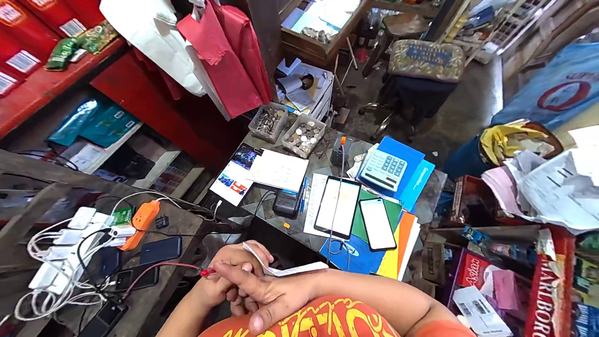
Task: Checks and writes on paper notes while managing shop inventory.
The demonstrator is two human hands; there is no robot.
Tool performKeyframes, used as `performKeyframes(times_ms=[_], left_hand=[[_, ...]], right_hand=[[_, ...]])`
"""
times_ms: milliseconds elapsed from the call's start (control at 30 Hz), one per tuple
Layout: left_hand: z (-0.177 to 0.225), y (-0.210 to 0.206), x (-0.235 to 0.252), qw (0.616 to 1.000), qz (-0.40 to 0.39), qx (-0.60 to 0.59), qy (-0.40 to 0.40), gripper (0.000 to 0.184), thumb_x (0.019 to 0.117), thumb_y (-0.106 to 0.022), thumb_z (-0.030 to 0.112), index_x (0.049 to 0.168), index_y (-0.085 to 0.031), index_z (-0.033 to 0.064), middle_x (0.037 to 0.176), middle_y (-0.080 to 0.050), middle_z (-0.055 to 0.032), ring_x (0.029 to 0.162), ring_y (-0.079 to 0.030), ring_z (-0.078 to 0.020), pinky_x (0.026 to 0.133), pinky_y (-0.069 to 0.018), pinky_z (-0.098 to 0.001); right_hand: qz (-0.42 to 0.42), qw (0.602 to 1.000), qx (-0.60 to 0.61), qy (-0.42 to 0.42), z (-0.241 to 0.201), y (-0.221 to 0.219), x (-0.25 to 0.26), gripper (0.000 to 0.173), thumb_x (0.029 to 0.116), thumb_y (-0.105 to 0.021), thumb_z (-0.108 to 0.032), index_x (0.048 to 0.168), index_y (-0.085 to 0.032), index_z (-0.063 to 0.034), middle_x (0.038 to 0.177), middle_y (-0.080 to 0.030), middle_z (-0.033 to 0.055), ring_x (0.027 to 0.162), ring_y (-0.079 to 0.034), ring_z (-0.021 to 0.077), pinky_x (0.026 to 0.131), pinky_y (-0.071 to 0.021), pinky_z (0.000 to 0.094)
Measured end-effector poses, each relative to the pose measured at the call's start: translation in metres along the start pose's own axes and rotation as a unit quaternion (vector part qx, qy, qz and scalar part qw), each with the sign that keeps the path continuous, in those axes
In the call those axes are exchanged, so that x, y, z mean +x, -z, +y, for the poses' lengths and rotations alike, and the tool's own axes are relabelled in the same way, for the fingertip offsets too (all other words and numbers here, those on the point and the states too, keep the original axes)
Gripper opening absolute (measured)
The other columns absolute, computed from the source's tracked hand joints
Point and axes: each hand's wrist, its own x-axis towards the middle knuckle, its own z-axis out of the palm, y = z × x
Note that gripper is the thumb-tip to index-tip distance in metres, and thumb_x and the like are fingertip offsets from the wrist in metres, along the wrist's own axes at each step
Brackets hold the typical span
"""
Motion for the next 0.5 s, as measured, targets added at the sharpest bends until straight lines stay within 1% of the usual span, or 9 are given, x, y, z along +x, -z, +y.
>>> performKeyframes(times_ms=[100, 167, 233, 300, 367, 400, 433, 467, 500], left_hand=[[0.005, -0.005, 0.008, 0.999, -0.045, 0.015, 0.023, 0.052, 0.1088, -0.041, 0.043, 0.073, -0.061, 0.0100, 0.086, -0.071, -0.0016, 0.103, -0.068, -0.0134, 0.098, -0.0515, -0.0297], [0.003, -0.010, 0.013, 0.997, -0.067, 0.008, 0.033, 0.056, 0.1087, -0.041, 0.045, 0.072, -0.061, 0.0077, 0.085, -0.070, -0.0049, 0.102, -0.067, -0.0159, 0.097, -0.0515, -0.0313], [-0.001, -0.015, 0.016, 0.996, -0.086, 0.010, 0.025, 0.057, 0.1089, -0.040, 0.044, 0.072, -0.061, 0.0067, 0.087, -0.071, -0.0069, 0.103, -0.068, -0.0184, 0.097, -0.0525, -0.0336], [0.000, -0.024, 0.020, 0.995, -0.101, -0.001, 0.023, 0.058, 0.1093, -0.040, 0.043, 0.070, -0.060, 0.0052, 0.086, -0.070, -0.0082, 0.102, -0.067, -0.0186, 0.096, -0.0520, -0.0335], [0.000, -0.035, 0.022, 0.993, -0.113, -0.009, 0.030, 0.057, 0.1094, -0.040, 0.041, 0.067, -0.058, 0.0065, 0.086, -0.070, -0.0070, 0.103, -0.067, -0.0172, 0.097, -0.0509, -0.0325], [-0.002, -0.041, 0.020, 0.993, -0.111, -0.018, 0.038, 0.058, 0.1093, -0.041, 0.039, 0.066, -0.058, 0.0052, 0.085, -0.071, -0.0085, 0.102, -0.068, -0.0182, 0.097, -0.0507, -0.0332], [-0.005, -0.047, 0.015, 0.993, -0.104, -0.019, 0.050, 0.057, 0.1092, -0.041, 0.036, 0.066, -0.059, 0.0044, 0.085, -0.071, -0.0093, 0.101, -0.068, -0.0185, 0.096, -0.0511, -0.0339], [-0.008, -0.051, 0.007, 0.993, -0.090, -0.010, 0.074, 0.057, 0.1092, -0.041, 0.036, 0.068, -0.062, 0.0029, 0.086, -0.072, -0.0099, 0.101, -0.068, -0.0180, 0.095, -0.0517, -0.0335], [-0.009, -0.055, -0.002, 0.991, -0.066, 0.020, 0.112, 0.058, 0.1096, -0.041, 0.038, 0.073, -0.067, 0.0022, 0.089, -0.073, -0.0090, 0.100, -0.068, -0.0157, 0.094, -0.0532, -0.0315]], right_hand=[[0.040, 0.998, 0.029, 0.029, -0.010, -0.010, -0.006, 0.096, 0.1010, -0.049, -0.054, 0.162, -0.001, 0.0033, 0.120, -0.057, 0.0174, 0.099, -0.053, 0.0067, 0.090, -0.0440, 0.0222], [0.048, 0.995, 0.058, 0.071, 0.003, -0.014, -0.014, 0.093, 0.1028, -0.047, -0.056, 0.165, 0.000, -0.0055, 0.120, -0.057, 0.0100, 0.101, -0.053, 0.0021, 0.092, -0.0431, 0.0190], [0.090, 0.988, 0.063, 0.110, 0.010, -0.023, -0.020, 0.089, 0.1015, -0.053, -0.045, 0.164, -0.007, -0.0002, 0.118, -0.059, 0.0137, 0.098, -0.053, 0.0030, 0.091, -0.0443, 0.0192], [0.091, 0.979, 0.055, 0.173, 0.026, -0.027, -0.025, 0.080, 0.1049, -0.050, -0.044, 0.165, -0.011, -0.0072, 0.119, -0.058, 0.0097, 0.098, -0.053, 0.0015, 0.092, -0.0439, 0.0173], [0.078, 0.981, 0.002, 0.180, 0.023, -0.025, -0.033, 0.077, 0.1056, -0.047, -0.044, 0.162, -0.018, 0.0009, 0.114, -0.060, 0.0148, 0.098, -0.054, 0.0078, 0.095, -0.0426, 0.0209], [0.071, 0.983, -0.024, 0.169, 0.013, -0.022, -0.038, 0.073, 0.1056, -0.047, -0.042, 0.158, -0.029, 0.0060, 0.119, -0.062, 0.0198, 0.106, -0.057, 0.0126, 0.101, -0.0414, 0.0244], [0.064, 0.986, -0.043, 0.147, -0.002, -0.019, -0.043, 0.066, 0.1047, -0.047, -0.039, 0.151, -0.043, 0.0091, 0.131, -0.062, 0.0232, 0.120, -0.057, 0.0155, 0.110, -0.0370, 0.0266], [0.054, 0.989, -0.047, 0.131, -0.007, -0.018, -0.047, 0.064, 0.1049, -0.044, -0.038, 0.148, -0.046, 0.0094, 0.141, -0.059, 0.0239, 0.130, -0.054, 0.0170, 0.116, -0.0323, 0.0288], [0.049, 0.991, -0.022, 0.119, -0.003, -0.019, -0.052, 0.066, 0.1053, -0.042, -0.040, 0.149, -0.045, 0.0094, 0.140, -0.059, 0.0236, 0.128, -0.054, 0.0158, 0.116, -0.0328, 0.0289]])
